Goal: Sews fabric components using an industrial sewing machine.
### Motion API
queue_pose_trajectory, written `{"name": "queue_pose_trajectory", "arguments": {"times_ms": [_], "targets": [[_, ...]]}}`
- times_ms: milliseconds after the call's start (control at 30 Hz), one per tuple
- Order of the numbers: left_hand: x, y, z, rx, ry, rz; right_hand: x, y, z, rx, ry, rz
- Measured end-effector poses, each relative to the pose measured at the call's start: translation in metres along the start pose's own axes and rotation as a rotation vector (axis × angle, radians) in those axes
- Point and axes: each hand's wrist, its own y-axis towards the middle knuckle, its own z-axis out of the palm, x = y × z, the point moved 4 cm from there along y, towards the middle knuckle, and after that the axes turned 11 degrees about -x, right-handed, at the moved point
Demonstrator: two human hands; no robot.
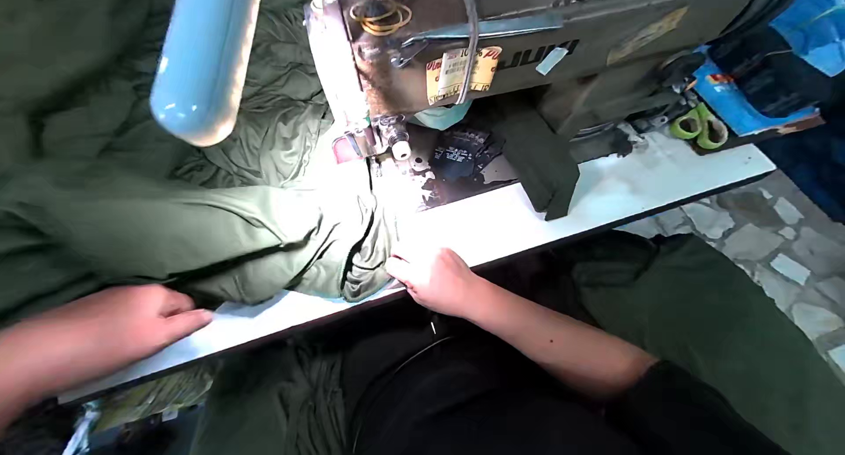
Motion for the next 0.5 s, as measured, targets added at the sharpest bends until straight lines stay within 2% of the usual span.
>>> {"name": "queue_pose_trajectory", "arguments": {"times_ms": [33, 100, 167, 233, 267, 367, 433, 500], "targets": [[-0.028, -0.001, -0.008, -0.116, -0.060, 0.159, 0.001, -0.001, 0.000, 0.011, -0.003, 0.015], [-0.073, 0.010, -0.004, -0.467, -0.273, 0.488, 0.003, -0.001, -0.001, 0.039, 0.010, 0.030], [-0.118, 0.034, 0.010, -0.556, -0.468, 0.721, 0.003, -0.001, -0.004, 0.017, 0.020, 0.003], [-0.141, 0.076, 0.032, -0.568, -0.392, 0.859, 0.001, -0.002, -0.006, -0.014, 0.019, -0.021], [-0.141, 0.099, 0.041, -0.630, -0.286, 0.884, -0.001, -0.002, -0.007, -0.015, 0.015, -0.017], [-0.123, 0.134, 0.044, -0.771, 0.009, 0.741, -0.002, -0.003, -0.005, 0.022, -0.002, 0.044], [-0.128, 0.125, 0.039, -0.910, 0.029, 0.802, 0.000, -0.003, -0.005, 0.008, -0.006, 0.062], [-0.141, 0.116, 0.044, -0.899, -0.047, 0.836, 0.003, -0.006, -0.006, -0.006, -0.014, 0.056]]}}
